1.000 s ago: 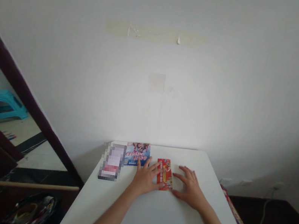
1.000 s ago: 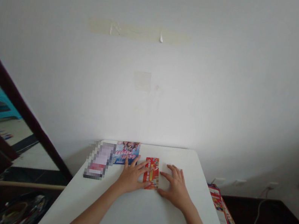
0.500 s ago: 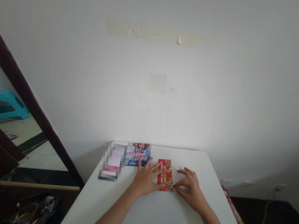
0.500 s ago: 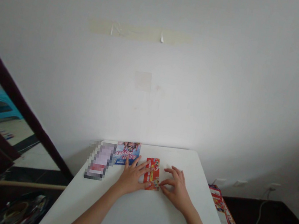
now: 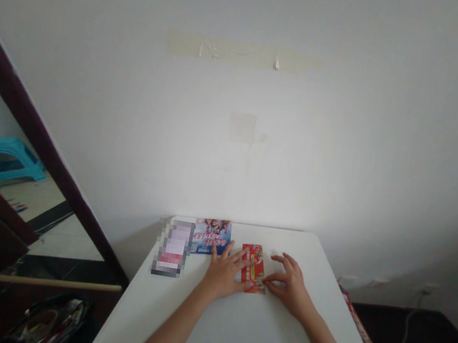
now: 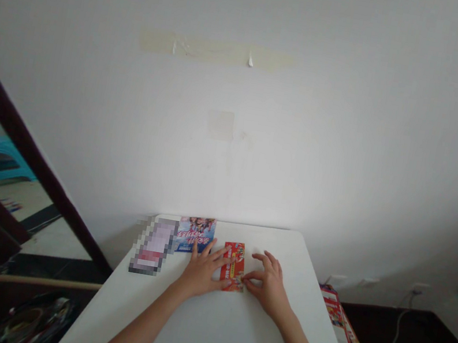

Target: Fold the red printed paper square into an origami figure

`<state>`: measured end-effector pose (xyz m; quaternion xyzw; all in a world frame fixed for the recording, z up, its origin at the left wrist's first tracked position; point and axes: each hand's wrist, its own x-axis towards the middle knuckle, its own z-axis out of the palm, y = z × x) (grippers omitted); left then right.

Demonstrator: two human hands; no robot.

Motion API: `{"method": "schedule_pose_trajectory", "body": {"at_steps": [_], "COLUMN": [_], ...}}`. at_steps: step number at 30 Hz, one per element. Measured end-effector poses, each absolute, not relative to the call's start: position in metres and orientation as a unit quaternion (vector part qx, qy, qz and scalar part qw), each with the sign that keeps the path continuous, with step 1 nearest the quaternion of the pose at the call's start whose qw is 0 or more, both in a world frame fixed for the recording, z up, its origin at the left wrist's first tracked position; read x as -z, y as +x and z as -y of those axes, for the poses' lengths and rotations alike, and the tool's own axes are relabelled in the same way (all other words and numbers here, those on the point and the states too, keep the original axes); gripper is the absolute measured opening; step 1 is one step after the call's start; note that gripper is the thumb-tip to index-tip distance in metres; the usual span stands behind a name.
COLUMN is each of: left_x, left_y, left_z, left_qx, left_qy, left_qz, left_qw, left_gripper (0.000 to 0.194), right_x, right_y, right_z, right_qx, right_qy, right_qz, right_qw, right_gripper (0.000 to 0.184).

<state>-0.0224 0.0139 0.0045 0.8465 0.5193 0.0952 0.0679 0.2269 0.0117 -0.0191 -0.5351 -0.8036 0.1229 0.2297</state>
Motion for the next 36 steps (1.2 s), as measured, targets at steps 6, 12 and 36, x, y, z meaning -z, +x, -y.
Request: {"method": "schedule_pose_trajectory", "body": {"at_steps": [6,12,36], "left_x": [-0.004,-0.006,0.000], "left_y": [-0.023,-0.023,-0.024], "left_z": [-0.015,-0.014,-0.016], "left_qx": [-0.096,-0.086,-0.102], "left_qy": [0.845,0.847,0.847], "left_qz": [-0.520,-0.519,-0.515], "left_qw": [0.079,0.076,0.078], "left_gripper": [0.066,0.064,0.061], "right_x": [0.018,0.018,0.020], "right_y": [0.223,0.218,0.195], "right_z": [-0.030,-0.049,-0.078], "right_qx": [-0.102,-0.091,-0.030], "right_qy": [-0.551,-0.570,-0.632], "right_qz": [0.794,0.778,0.715], "right_qw": [0.236,0.248,0.298], "right_gripper": [0.012,0.014,0.020]}}
